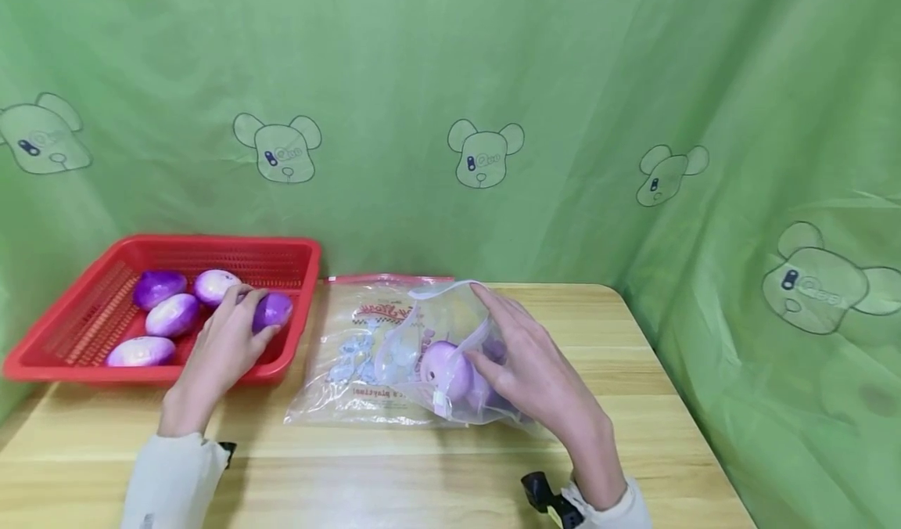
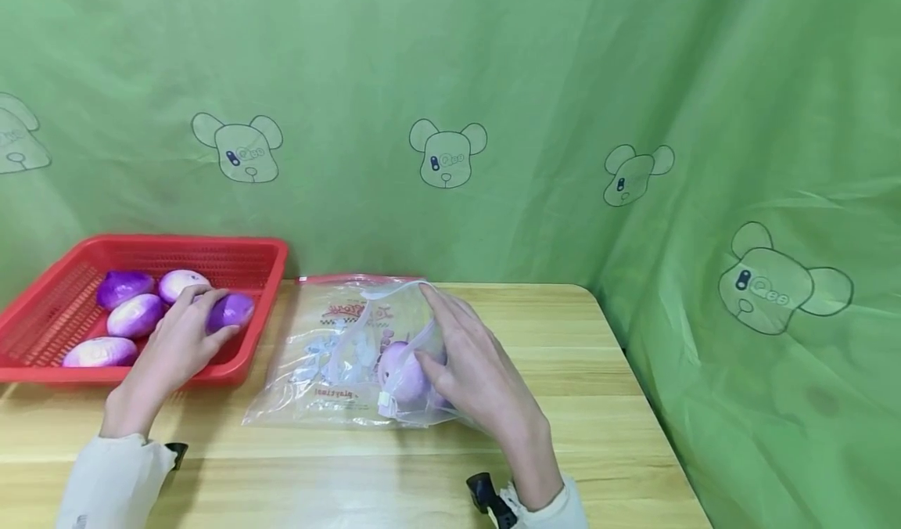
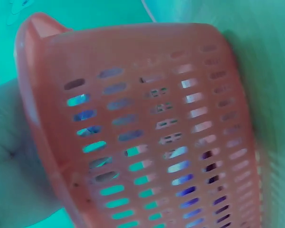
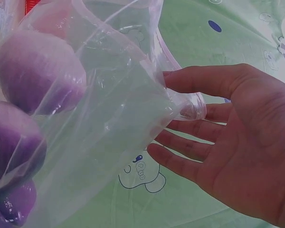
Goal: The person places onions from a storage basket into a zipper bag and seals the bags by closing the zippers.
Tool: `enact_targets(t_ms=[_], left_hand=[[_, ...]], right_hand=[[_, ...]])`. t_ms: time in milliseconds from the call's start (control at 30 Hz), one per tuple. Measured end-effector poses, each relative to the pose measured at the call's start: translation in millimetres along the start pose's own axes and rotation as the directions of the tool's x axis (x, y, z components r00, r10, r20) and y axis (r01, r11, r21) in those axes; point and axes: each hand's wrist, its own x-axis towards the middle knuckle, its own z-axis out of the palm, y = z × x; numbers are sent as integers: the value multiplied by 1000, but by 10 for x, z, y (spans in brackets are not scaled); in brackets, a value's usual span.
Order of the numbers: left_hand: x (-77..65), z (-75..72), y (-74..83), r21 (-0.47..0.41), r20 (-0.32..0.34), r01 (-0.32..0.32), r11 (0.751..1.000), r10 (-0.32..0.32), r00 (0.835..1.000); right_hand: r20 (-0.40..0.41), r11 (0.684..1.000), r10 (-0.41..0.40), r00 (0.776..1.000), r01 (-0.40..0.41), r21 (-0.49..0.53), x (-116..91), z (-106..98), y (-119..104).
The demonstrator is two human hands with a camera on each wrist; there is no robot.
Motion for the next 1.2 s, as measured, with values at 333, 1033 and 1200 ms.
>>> enact_targets(t_ms=[333, 1033, 1200], left_hand=[[-26, -129, 168, -4, -67, -7, 1000, 7, 998], [-24, -254, 536, -78, -182, -156, 985, 139, 973], [-42, -262, 640, -98, -214, -204, 974, 179, 960]], right_hand=[[-1, 1000, -4, 1000, 4, -5, 5, 11, -10], [-14, 1000, -4, 1000, 4, -5, -5, 22, -16], [-14, 1000, -5, 1000, 5, -9, -3, 18, -18]])
